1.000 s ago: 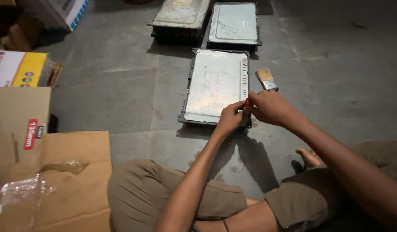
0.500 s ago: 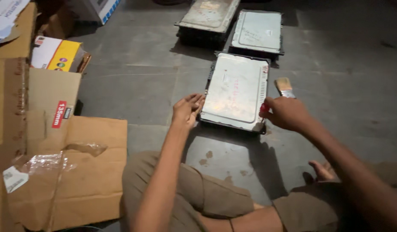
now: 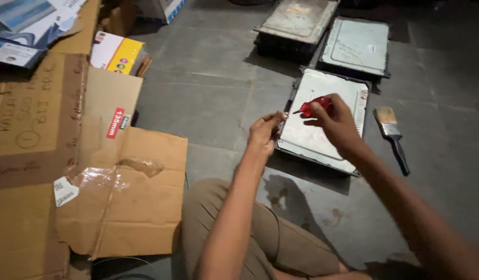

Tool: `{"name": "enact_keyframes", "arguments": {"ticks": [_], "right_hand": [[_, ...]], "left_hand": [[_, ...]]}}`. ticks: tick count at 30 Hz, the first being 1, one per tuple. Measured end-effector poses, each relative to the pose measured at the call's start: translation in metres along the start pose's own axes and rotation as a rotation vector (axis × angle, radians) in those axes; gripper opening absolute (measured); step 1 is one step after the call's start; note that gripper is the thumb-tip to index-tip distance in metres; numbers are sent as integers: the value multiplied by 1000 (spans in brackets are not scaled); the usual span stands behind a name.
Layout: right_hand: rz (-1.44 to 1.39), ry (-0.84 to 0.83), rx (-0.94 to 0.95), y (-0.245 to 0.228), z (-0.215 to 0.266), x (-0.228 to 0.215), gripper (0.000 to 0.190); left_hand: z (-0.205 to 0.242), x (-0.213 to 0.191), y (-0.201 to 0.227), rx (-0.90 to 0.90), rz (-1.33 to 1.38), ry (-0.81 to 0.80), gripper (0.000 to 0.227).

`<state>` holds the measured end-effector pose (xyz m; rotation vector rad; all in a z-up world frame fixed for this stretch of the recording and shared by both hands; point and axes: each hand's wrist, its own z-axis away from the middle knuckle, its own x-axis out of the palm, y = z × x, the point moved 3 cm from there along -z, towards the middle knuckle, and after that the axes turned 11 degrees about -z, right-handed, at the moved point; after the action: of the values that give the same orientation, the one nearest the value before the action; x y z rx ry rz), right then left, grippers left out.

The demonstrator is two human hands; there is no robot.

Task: The person sits on the floor and uses a screwdriver to tighten screws on the internal circuit board of an electronic device. They then place the metal cover back on the device and secure it with screws. Finally, they use a brush to clean the exterior of the device.

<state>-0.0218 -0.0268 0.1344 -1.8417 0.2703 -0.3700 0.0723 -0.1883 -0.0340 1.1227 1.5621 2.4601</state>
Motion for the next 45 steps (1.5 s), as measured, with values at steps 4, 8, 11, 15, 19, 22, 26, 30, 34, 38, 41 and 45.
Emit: {"name": "enact_keyframes", "arguments": {"ticks": [4,8,11,15,19,22,26,30,34,38,41,45], "right_hand": [[-92,104,43,27,-6,16,32],[-67,131,10,40,2,17,32],[-54,168,-20,45,4,10,30],[-13,187,-22,53,5,4,26],[-67,180,-60,58,6,3,25],[-57,171,-78,58,7,3,24],[-33,183,-45,56,9,4,25],[-86,146,-31,54,11,3,27],[-62,113,-34,52,11,-2,28],[-106,113,-31,51,9,-7,28],[-170,111,34,49,6,-13,28],[-189,101,160,44,7,-33,29]], "left_hand": [[-7,-1,-2,-36,131,-69,23],[5,4,3,-93,197,-31,22],[17,13,9,-90,180,-24,21],[28,19,14,-80,88,-2,20],[30,20,15,-48,62,-36,19],[29,18,15,-36,29,4,18],[29,17,17,-7,-23,8,17],[31,16,15,11,-22,3,18],[29,18,16,44,-56,-31,18],[30,22,17,88,-102,-75,19],[34,26,21,108,-138,-97,24],[39,34,22,101,-197,-169,29]]}}
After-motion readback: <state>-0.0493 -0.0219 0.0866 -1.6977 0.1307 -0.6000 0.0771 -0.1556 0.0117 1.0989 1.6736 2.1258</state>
